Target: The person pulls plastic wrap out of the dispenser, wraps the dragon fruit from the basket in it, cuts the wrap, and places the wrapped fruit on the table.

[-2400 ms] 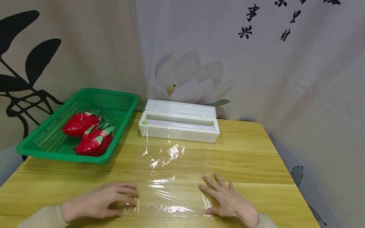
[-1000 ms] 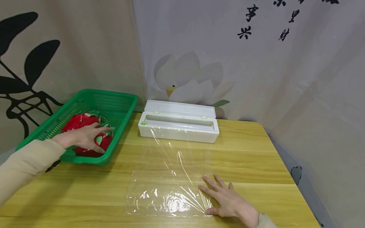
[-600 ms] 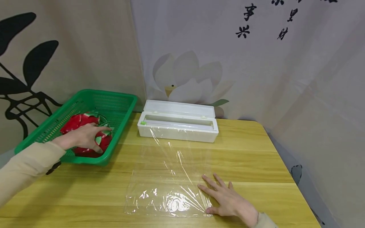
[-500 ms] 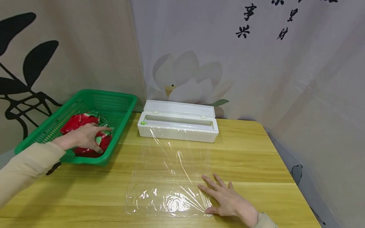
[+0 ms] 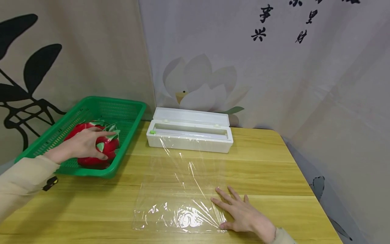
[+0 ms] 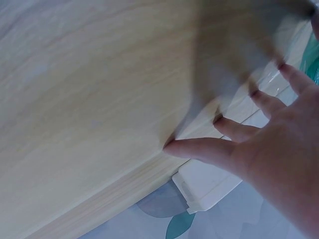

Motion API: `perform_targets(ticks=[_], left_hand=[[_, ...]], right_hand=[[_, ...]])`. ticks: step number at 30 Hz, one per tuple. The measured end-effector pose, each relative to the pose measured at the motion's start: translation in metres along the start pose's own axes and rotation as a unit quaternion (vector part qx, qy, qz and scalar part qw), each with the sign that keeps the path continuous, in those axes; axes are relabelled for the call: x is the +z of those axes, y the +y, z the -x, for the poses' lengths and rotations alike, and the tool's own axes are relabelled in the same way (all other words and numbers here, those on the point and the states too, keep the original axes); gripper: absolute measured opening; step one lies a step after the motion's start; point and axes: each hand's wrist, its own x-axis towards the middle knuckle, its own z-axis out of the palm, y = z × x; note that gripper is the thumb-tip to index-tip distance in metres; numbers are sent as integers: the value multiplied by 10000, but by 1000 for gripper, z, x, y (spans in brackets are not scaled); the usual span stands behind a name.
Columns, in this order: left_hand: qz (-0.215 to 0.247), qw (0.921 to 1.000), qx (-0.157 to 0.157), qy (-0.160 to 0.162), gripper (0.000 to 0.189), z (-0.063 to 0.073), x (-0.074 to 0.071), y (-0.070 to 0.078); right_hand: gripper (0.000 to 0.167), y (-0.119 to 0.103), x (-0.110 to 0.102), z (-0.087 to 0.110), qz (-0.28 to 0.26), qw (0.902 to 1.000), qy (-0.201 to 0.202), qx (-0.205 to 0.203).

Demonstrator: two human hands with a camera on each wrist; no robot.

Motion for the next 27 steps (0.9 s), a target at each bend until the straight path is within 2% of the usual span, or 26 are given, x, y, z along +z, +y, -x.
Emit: perform_targets(ticks=[7, 15, 20, 27], left_hand=[[-172, 9993, 24, 323, 81, 3, -17, 3], [-257, 9978, -76, 610, 78, 4, -34, 16], [-351, 9945, 112, 976, 77, 4, -45, 32], [-236, 9913, 509, 1187, 79, -1, -52, 59]], right_hand=[[76, -1, 1, 1, -15, 10000, 9, 49], [76, -1, 1, 1, 7, 10000, 38, 0], [76, -1, 0, 1, 9, 10000, 21, -16], [76, -1, -1, 1, 42, 10000, 12, -20]])
